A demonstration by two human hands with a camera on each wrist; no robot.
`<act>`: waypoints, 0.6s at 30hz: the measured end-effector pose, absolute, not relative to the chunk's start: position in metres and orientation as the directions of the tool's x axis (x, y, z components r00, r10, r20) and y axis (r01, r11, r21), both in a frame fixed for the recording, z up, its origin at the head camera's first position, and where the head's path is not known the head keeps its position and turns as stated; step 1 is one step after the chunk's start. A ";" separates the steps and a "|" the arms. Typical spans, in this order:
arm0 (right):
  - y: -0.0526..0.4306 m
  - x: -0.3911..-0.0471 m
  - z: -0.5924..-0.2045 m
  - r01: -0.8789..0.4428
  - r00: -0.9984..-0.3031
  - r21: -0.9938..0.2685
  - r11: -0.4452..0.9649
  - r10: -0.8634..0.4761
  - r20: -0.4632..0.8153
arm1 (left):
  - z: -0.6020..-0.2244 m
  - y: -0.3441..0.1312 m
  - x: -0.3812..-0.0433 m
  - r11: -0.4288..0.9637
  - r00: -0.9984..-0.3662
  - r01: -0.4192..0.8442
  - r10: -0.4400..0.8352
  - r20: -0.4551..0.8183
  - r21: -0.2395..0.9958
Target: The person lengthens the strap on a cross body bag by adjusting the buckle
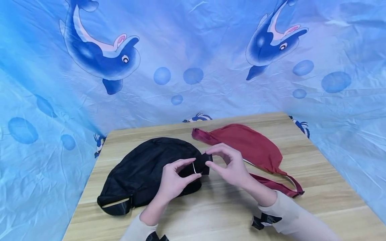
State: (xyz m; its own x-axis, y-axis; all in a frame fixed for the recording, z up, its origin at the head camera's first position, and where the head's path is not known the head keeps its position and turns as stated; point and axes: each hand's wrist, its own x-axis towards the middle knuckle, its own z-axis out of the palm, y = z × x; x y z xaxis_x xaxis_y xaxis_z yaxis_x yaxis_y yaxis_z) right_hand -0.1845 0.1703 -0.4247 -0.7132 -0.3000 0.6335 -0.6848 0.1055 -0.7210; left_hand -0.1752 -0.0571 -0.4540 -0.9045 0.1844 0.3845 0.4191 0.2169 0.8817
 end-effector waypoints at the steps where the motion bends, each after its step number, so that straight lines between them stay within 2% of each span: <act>1: 0.170 -0.185 -0.424 -0.680 -0.715 -0.727 0.099 -0.309 0.627 | -0.454 -0.058 -0.175 0.217 -0.906 0.418 0.178 0.385 0.882; 5: 0.169 -0.187 -0.423 -0.685 -0.713 -0.694 0.222 -0.402 0.575 | -0.451 -0.058 -0.174 0.193 -0.893 0.435 0.220 0.393 0.880; 7: 0.168 -0.187 -0.422 -0.686 -0.715 -0.684 0.249 -0.404 0.570 | -0.450 -0.056 -0.173 0.190 -0.891 0.434 0.240 0.386 0.881; 11: 0.172 -0.187 -0.417 -0.667 -0.725 -0.736 0.116 -0.331 0.604 | -0.450 -0.057 -0.173 0.238 -0.899 0.423 0.231 0.372 0.874; 14: 0.175 -0.188 -0.415 -0.691 -0.684 -0.721 0.041 -0.359 0.635 | -0.450 -0.061 -0.175 0.251 -0.889 0.447 0.233 0.394 0.859; 18: 0.170 -0.190 -0.413 -0.770 -0.619 -0.612 0.182 -0.446 0.647 | -0.447 -0.060 -0.176 0.236 -0.857 0.504 0.257 0.447 0.831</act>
